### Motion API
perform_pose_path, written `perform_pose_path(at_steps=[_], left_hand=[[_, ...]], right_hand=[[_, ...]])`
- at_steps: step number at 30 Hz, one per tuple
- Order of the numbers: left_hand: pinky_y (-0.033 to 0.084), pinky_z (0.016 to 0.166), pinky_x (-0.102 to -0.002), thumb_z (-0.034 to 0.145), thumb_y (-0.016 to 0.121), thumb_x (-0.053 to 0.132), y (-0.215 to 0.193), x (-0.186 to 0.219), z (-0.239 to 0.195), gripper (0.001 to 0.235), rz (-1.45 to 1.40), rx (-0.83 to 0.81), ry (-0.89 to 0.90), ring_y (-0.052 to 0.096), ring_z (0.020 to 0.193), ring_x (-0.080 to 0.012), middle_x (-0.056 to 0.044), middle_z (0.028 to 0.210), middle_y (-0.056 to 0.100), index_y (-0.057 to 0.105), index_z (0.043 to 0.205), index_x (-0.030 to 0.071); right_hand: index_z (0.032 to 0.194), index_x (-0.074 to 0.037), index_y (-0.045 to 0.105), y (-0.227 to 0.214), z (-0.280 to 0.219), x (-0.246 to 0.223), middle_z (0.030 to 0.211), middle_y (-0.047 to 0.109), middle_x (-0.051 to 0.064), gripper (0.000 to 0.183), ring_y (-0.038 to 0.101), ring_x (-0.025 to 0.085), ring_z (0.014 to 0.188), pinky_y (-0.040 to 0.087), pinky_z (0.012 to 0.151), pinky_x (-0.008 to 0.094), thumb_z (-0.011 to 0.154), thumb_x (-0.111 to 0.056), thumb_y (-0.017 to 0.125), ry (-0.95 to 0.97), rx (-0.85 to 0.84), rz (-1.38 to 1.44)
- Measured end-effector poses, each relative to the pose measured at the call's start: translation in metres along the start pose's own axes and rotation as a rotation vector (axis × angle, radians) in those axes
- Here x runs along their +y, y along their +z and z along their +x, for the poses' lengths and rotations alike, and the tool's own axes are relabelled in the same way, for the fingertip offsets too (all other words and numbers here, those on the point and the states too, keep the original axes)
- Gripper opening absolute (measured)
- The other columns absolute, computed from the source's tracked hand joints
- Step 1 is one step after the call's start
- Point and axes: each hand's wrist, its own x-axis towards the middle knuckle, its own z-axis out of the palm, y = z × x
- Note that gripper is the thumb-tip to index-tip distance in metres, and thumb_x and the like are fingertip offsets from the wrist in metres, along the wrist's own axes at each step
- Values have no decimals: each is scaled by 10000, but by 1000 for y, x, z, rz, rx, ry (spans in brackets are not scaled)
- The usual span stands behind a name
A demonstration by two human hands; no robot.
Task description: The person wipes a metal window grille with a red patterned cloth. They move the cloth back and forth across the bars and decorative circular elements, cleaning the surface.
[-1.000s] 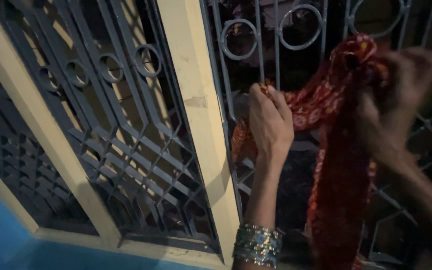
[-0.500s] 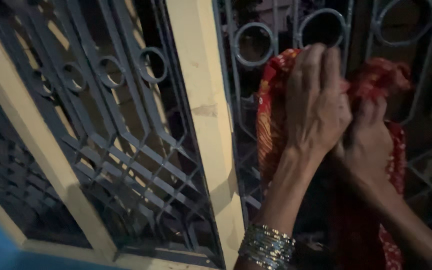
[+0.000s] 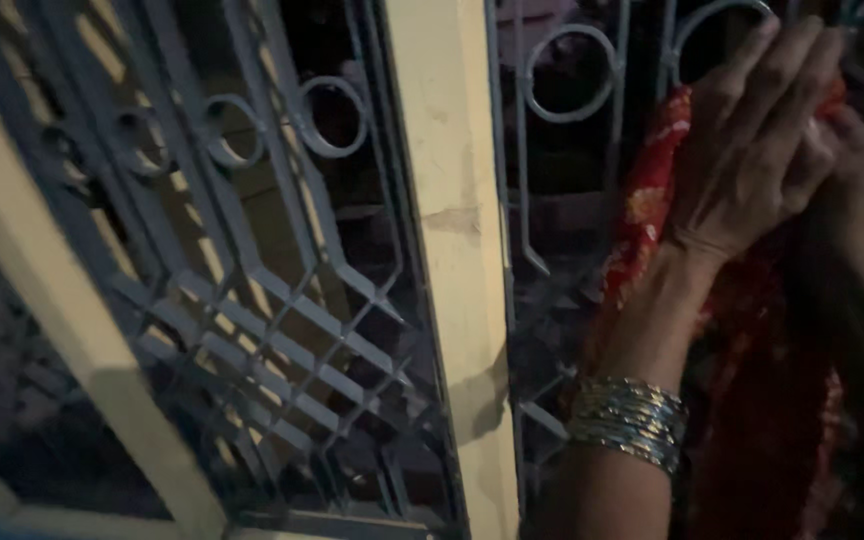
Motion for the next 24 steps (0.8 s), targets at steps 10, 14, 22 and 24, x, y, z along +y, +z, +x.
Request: perform_pose_path(at_steps=[10,14,22,24], left_hand=[[423,1285,-447,969,744,76,-78,81,-43,692,367,-136,-132,360,1541,-379,-176,1593,298,352,1535,-1],[574,1004,-374,850,735,70,-95,102,-41,712,536,-546,-277,577,1305,-387,-251,1429,453,389,1451,-93],[588,627,-359,986,449,183,-92,87,23,568,9,-693,-880,726,739,-328,-290,877,717,365,1450,-134],[583,686,-404,973,429,176,-91,86,21,556,-136,-538,-941,707,788,-362,-313,930,694,387,1434,-131]], right_hand=[[1491,-74,440,-2,-66,-55,1357,588,148,457,589,277,1212,478,948,423,1092,-297,436,237,-141,-562],[1199,-34,510,11,-51,-63,1081,580,104,242,560,235,965,454,829,436,1006,-172,458,355,50,-381],[874,-45,518,-7,-11,-24,870,559,71,111,513,169,729,473,740,363,960,-112,500,244,25,486],[942,-93,551,-11,-13,-14,901,566,67,86,539,178,777,482,747,367,961,-166,510,261,79,326]])
